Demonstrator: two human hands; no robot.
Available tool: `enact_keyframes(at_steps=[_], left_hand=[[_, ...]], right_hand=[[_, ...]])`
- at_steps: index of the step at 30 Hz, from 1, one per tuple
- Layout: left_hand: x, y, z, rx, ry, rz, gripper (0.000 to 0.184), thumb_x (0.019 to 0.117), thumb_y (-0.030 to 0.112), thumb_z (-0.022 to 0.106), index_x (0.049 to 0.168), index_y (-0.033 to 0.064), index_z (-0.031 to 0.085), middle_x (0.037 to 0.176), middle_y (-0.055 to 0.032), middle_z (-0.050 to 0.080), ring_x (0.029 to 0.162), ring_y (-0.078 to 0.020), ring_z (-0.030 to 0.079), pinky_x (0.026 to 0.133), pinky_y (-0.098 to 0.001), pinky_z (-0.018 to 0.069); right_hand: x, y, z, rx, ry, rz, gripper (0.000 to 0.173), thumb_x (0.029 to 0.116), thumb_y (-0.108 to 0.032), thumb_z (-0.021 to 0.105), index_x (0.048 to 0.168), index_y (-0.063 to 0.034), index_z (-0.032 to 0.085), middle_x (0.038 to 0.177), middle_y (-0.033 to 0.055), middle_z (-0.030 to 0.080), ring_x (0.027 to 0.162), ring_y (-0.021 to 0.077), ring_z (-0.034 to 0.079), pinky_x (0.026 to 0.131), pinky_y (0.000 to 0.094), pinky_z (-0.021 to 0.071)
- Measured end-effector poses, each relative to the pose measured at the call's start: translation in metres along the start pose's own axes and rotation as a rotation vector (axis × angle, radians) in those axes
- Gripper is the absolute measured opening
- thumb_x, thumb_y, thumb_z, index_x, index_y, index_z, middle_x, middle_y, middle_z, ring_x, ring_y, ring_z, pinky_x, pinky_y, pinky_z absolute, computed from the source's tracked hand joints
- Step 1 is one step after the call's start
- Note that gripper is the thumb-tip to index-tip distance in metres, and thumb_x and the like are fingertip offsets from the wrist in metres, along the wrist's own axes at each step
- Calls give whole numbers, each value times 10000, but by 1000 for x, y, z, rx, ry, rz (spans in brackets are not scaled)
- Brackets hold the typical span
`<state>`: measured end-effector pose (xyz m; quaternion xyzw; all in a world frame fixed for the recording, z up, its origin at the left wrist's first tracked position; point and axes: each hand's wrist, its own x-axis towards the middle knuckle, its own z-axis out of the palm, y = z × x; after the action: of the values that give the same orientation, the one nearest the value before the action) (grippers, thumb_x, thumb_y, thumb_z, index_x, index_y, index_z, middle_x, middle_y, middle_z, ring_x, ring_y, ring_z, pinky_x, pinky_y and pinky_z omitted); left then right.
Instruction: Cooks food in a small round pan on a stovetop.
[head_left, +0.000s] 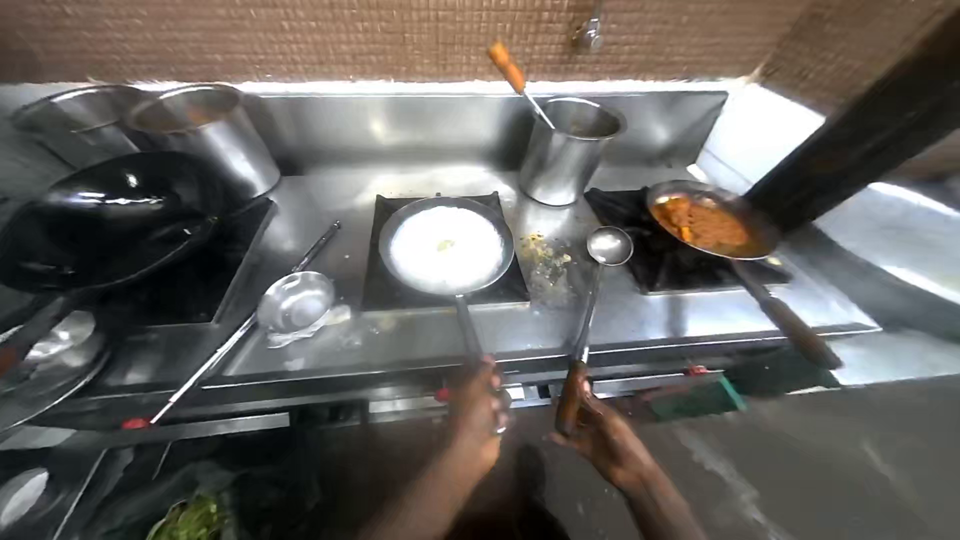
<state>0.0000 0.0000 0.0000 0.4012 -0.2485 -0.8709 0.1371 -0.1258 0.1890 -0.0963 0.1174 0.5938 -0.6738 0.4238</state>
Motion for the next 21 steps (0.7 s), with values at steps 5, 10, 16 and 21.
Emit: enact_keyframes(at_steps=[5,10,16,21], left_hand=[[3,3,-13,8,-7,28,166,1106,198,427,1059,72,525,655,20,440,401,-37,322,361,-165,318],[19,17,-22,5,-45,19,176,1101,189,434,1009,68,523,643,20,422,398,-38,318,351,-159,311],[14,22,-16,39,-48,-15,183,1105,183,413,984,71,492,657,18,429,395,-36,319,346,-163,321],[7,19,-18,-19,-29,-1,152,1102,172,414,1032,63,495,652,19,417,388,-34,309,344,-159,310]], right_hand=[[22,17,52,335,-5,-194,229,1106,-283,385,1160,-128,544,696,24,599,451,85,513,403,241,464],[-35,20,15,-85,-67,-379,389,962,-51,528,1339,-33,433,987,123,701,497,128,564,382,252,451],[-78,-10,35,-234,-305,-388,512,965,-204,568,1445,-115,414,791,37,570,429,93,466,364,248,441],[-96,-30,69,-490,-289,-322,561,1055,-230,477,1591,-190,317,830,51,565,458,138,479,386,294,455]])
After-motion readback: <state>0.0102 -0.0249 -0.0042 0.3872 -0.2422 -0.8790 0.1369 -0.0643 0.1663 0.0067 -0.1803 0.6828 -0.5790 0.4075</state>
